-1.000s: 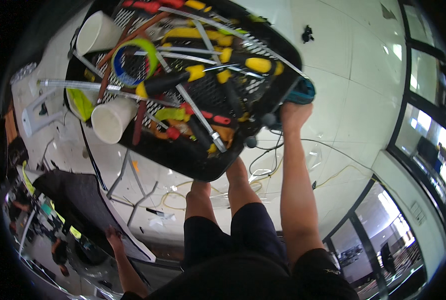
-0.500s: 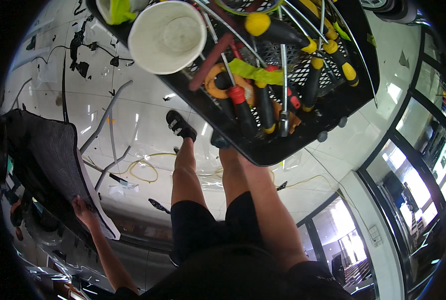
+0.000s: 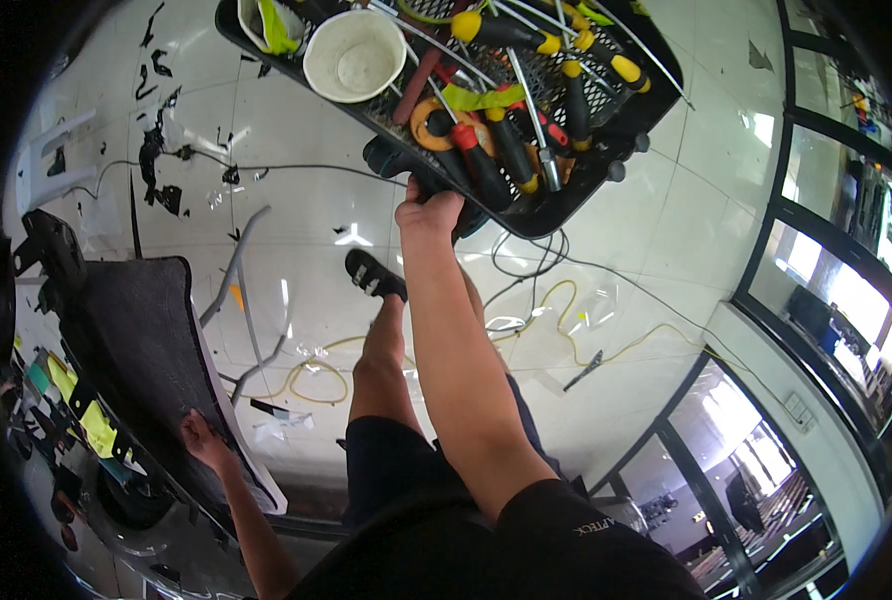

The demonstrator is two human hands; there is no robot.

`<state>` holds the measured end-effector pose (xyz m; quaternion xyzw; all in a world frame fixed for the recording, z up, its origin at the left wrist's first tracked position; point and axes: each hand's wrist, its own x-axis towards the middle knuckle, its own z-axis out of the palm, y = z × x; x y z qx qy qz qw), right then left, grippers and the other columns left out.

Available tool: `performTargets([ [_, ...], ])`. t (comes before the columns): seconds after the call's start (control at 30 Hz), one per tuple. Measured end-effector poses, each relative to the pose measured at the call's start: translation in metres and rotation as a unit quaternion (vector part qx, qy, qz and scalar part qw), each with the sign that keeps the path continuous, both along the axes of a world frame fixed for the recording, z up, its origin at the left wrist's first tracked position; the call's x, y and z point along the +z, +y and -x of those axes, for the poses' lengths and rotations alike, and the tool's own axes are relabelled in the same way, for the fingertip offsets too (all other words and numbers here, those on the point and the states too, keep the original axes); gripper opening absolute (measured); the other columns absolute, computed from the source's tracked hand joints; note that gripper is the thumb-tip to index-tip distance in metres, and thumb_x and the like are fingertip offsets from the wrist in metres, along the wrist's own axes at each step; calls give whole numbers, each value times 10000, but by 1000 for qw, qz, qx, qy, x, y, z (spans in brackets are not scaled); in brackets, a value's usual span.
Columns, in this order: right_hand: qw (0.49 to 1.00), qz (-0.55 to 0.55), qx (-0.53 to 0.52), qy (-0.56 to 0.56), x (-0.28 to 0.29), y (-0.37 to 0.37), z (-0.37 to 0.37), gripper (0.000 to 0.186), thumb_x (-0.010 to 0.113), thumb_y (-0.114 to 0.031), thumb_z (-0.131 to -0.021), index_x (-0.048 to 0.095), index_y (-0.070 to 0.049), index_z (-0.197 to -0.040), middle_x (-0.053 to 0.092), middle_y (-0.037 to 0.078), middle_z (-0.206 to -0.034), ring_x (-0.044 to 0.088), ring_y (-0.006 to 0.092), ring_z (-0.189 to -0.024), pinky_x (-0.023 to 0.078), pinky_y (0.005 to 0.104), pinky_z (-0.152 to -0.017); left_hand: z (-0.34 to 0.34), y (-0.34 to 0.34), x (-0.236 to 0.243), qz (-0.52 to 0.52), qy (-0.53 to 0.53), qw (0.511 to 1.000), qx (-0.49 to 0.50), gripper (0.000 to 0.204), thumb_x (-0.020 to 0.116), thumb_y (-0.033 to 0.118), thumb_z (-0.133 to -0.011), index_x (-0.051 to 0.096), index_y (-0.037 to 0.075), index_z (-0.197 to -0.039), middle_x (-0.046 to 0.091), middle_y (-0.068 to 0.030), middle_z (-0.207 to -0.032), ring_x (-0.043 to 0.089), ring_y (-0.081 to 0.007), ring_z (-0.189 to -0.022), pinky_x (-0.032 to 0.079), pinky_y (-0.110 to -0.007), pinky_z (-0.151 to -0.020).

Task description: The person works on a detached black car bumper placed on a white table. They handle a small yellow piece, then use a screwdriver to pry and adjust clips and fasteners on the bumper. The person also picks up and sets down a power drill and other tools from a nearby tool cart.

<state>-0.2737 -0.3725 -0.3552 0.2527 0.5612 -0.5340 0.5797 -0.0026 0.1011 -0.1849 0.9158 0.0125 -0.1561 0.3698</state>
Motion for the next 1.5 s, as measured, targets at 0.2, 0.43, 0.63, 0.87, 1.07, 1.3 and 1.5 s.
performTargets([
  [0.2, 997, 46, -28, -57, -7, -48, -24, 330, 612, -425, -1042, 665, -183, -1261, 729, 13, -1252, 723, 234, -1096, 618, 419, -909, 4, -7, -3, 31, -27, 999, -7, 224, 690, 276, -1050, 580, 111, -944, 440, 90, -736, 339, -16, -601, 223, -242, -500],
  [0.43, 970, 208, 81, -101, 18, -59, -3, 352, 604, -388, -1048, 639, -125, -1279, 720, 62, -1232, 726, 242, -1036, 617, 401, -839, 1, -4, -9, -3, -100, 992, -72, 261, 665, 253, -1066, 604, 31, -942, 523, 23, -766, 451, -80, -667, 353, -277, -582],
  [0.63, 879, 109, 438, -153, 119, 36, 80, 292, 567, -268, -1075, 633, 1, -1167, 725, 176, -1115, 734, 303, -976, 618, 424, -811, 1, -7, -10, -117, -159, 975, -101, 360, 632, 295, -1083, 654, -59, -1022, 658, -155, -896, 608, -245, -821, 503, -384, -766],
  [0.87, 545, 326, 729, 257, 279, -111, 147, 200, 614, -152, -1024, 720, 17, -1008, 753, 115, -875, 755, 243, -795, 597, 364, -680, 16, -22, -10, -243, -198, 947, -68, 438, 551, 352, -1114, 627, -79, -1101, 664, -299, -1077, 630, -472, -933, 495, -513, -848],
  [1.07, 230, 445, 687, 526, 220, -280, 88, 211, 621, -167, -1005, 744, 3, -1017, 738, 214, -901, 734, 382, -825, 593, 467, -747, 22, -43, -6, -356, -151, 921, -48, 414, 439, 294, -1132, 536, -56, -1332, 646, -360, -1219, 618, -557, -1108, 479, -598, -898],
  [1.3, 63, 345, 776, 524, 205, -299, 63, 282, 628, -279, -1020, 730, -46, -896, 713, 201, -744, 725, 411, -735, 585, 505, -679, 19, -53, -4, -417, -117, 901, -28, 466, 412, 301, -1132, 496, -64, -1409, 622, -387, -1296, 614, -573, -1158, 492, -633, -951],
  [1.5, 58, 355, 772, 525, 204, -300, 60, 232, 595, -229, -1030, 684, -29, -953, 693, 208, -686, 710, 423, -682, 570, 523, -652, 17, -48, -11, -420, -120, 900, 0, 458, 400, 311, -1130, 502, -33, -1414, 600, -378, -1341, 610, -560, -1187, 488, -626, -975],
])
